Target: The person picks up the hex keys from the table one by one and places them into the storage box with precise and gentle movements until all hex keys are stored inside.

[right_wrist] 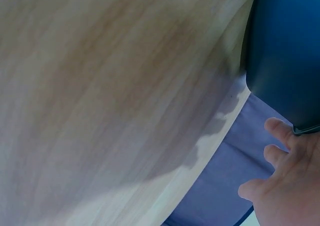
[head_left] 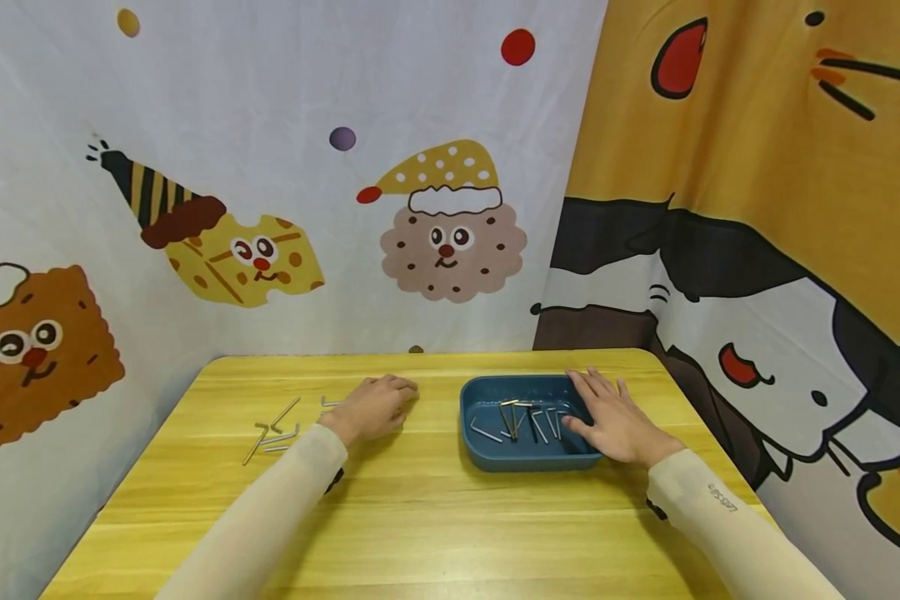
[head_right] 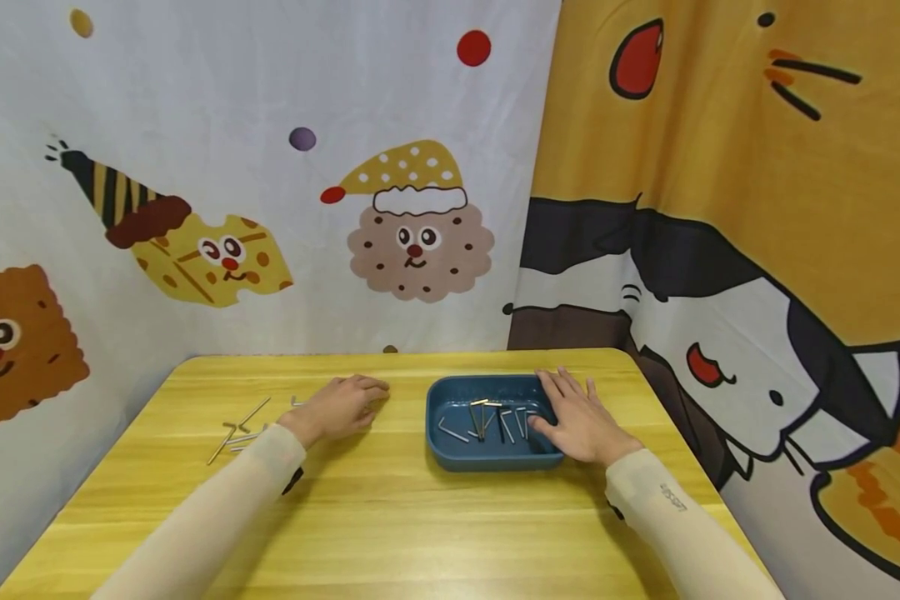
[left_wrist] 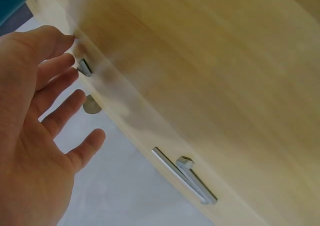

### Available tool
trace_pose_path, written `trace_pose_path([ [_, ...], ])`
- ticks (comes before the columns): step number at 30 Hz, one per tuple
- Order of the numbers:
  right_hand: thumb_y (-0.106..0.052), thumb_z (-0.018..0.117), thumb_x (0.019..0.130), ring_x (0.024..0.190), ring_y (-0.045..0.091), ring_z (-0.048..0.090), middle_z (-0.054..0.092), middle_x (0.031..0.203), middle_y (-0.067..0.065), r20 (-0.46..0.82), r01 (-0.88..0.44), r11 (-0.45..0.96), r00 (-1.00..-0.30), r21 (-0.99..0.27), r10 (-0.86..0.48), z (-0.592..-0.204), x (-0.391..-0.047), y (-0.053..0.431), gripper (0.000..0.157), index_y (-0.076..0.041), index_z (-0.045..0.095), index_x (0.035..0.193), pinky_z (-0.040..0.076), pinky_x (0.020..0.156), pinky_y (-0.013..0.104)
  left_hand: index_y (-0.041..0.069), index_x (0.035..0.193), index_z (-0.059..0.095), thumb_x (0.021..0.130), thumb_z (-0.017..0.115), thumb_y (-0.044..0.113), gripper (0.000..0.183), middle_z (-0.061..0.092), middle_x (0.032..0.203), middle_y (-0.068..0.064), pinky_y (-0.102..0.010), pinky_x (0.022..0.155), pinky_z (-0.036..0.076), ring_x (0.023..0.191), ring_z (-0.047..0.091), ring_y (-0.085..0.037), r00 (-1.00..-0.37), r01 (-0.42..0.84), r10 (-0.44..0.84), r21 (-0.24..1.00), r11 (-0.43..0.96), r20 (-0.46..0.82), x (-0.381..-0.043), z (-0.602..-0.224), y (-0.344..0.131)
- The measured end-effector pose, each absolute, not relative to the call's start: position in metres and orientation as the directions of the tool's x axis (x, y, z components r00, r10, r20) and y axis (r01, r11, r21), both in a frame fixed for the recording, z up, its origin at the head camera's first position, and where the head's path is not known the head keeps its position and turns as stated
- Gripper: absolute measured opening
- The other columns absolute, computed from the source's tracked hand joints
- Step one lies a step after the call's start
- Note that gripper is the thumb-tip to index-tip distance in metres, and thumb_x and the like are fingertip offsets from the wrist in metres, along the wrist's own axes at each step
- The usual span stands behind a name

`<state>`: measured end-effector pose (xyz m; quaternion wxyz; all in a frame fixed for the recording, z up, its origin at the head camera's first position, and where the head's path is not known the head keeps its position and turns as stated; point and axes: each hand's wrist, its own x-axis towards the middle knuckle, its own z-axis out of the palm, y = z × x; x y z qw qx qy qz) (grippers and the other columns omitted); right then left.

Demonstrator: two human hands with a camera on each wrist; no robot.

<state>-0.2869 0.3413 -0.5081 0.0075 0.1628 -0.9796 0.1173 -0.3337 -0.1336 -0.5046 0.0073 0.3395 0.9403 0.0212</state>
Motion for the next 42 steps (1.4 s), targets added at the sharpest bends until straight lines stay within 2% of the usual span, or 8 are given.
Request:
trace_pose_path([
  [6, -0.054, 0.065, 0.116, 0.179, 0.057, 0.021, 0.032, 0.189, 0.030, 0.067, -0.334, 0.912, -0.942, -0.237, -0.328, -0.506, -0.286, 0.340, 0.091, -0.006, 0.029, 0.185, 0.011, 0.138, 0.089, 0.007, 0.156, 0.072, 0.117, 0.069, 0.018, 0.041, 0.068, 0.166, -0.011, -0.067, 0.123, 0.058, 0.154, 0.064, -0.037, -0.774, 0.633, 0.633, 0.020, 0.774, -0.010, -0.333, -0.505, -0.138],
  [13, -0.055, 0.064, 0.116, 0.178, 0.057, 0.023, 0.034, 0.188, 0.030, 0.074, -0.336, 0.913, -0.942, -0.229, -0.328, -0.504, -0.284, 0.339, 0.091, -0.006, 0.030, 0.185, 0.013, 0.138, 0.089, 0.010, 0.140, 0.080, 0.116, 0.069, 0.019, 0.028, 0.075, 0.150, -0.011, -0.066, 0.119, 0.060, 0.141, 0.070, -0.036, -0.798, 0.602, 0.602, 0.016, 0.798, 0.010, -0.330, -0.503, -0.147],
  [23, -0.056, 0.063, 0.117, 0.179, 0.057, 0.021, 0.030, 0.190, 0.030, 0.055, -0.327, 0.917, -0.945, -0.229, -0.323, -0.506, -0.286, 0.340, 0.092, -0.007, 0.027, 0.185, 0.011, 0.139, 0.088, 0.012, 0.142, 0.080, 0.116, 0.073, 0.034, 0.035, 0.076, 0.139, -0.011, -0.069, 0.120, 0.057, 0.130, 0.071, -0.037, -0.842, 0.539, 0.538, 0.014, 0.842, 0.038, -0.324, -0.501, -0.152],
  [31, -0.054, 0.064, 0.116, 0.179, 0.056, 0.020, 0.029, 0.190, 0.030, 0.052, -0.328, 0.915, -0.944, -0.234, -0.325, -0.508, -0.288, 0.342, 0.092, -0.007, 0.025, 0.186, 0.009, 0.139, 0.088, 0.014, 0.126, 0.084, 0.115, 0.076, 0.038, 0.027, 0.078, 0.125, -0.011, -0.069, 0.115, 0.059, 0.118, 0.075, -0.039, -0.874, 0.477, 0.475, -0.009, 0.879, 0.102, -0.319, -0.504, -0.138],
  [42, -0.055, 0.065, 0.116, 0.178, 0.057, 0.024, 0.032, 0.189, 0.030, 0.066, -0.336, 0.914, -0.942, -0.228, -0.330, -0.506, -0.287, 0.341, 0.091, -0.007, 0.028, 0.185, 0.014, 0.138, 0.089, 0.012, 0.129, 0.083, 0.114, 0.078, 0.033, 0.026, 0.080, 0.131, -0.014, -0.073, 0.124, 0.055, 0.124, 0.077, -0.040, -0.857, 0.496, 0.499, -0.053, 0.867, 0.128, -0.317, -0.504, -0.130],
])
